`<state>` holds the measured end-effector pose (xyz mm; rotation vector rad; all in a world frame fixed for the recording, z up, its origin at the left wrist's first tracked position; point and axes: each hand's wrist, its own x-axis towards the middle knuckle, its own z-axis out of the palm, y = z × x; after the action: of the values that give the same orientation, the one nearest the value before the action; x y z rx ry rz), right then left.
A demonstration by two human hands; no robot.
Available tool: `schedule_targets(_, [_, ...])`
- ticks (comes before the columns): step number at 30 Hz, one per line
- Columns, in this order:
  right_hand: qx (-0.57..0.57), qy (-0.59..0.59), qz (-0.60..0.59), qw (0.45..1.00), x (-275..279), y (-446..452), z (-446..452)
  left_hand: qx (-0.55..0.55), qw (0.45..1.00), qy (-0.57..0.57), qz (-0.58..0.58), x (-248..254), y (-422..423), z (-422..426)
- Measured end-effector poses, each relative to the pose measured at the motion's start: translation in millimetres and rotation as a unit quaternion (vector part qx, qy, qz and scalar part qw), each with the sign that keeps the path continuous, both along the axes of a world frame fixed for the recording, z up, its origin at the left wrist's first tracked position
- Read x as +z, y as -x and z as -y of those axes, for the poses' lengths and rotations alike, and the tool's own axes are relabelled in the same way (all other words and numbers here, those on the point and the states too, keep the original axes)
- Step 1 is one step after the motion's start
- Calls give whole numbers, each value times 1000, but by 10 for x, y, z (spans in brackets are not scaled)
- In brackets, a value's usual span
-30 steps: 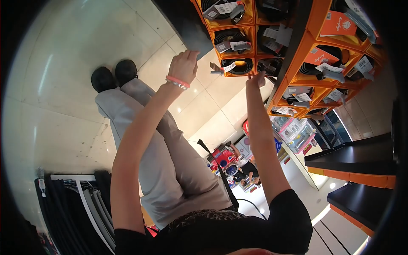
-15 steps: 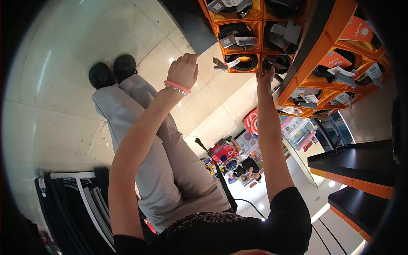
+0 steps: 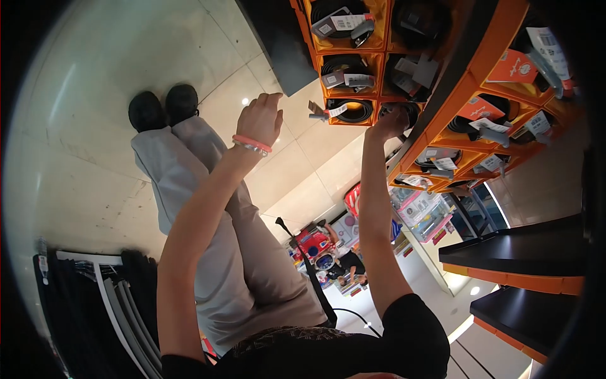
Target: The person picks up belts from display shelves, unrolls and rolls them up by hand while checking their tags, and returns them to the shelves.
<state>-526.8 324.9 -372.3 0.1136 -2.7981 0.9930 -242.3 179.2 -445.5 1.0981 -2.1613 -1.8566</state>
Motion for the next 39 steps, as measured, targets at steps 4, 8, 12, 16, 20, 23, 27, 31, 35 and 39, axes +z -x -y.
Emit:
schedule_targets(4, [-79, 99, 96, 987, 106, -252, 774, 74, 995, -59, -9, 346, -209, 3])
schedule_targets(8, [-205, 243, 219, 922, -16, -158, 1036, 185, 972, -143, -26, 642, -506, -129])
schedule_targets(12, [-277, 253, 190, 907, -44, -204, 1232, 258, 937, -231, 39, 729, -777, -324])
schedule_targets(16, [-240, 173, 130, 946, -66, -218, 1380, 366, 877, -304, 71, 704, -1101, -380])
schedule_targets(20, [-249, 165, 126, 946, -80, -252, 1267, 379, 870, -288, 133, 447, -1616, -583])
schedule_targets(23, [-294, 216, 144, 920, -46, -308, 1259, 482, 799, -350, 83, 362, -1682, -592])
schedule_targets(27, [-235, 171, 153, 944, -74, -267, 1163, 491, 785, -373, 51, 457, -1655, -507])
schedule_targets(31, [60, 26, 231, 971, -566, 831, 29, 516, 746, -416, 60, 426, -1592, -609])
schedule_targets(35, [-258, 246, 295, 886, -224, 605, 535, 514, 748, -417, 49, 404, -1556, -609])
schedule_targets(39, [-262, 185, 281, 904, -185, 598, 567, 499, 756, -417, 72, 440, -1554, -529])
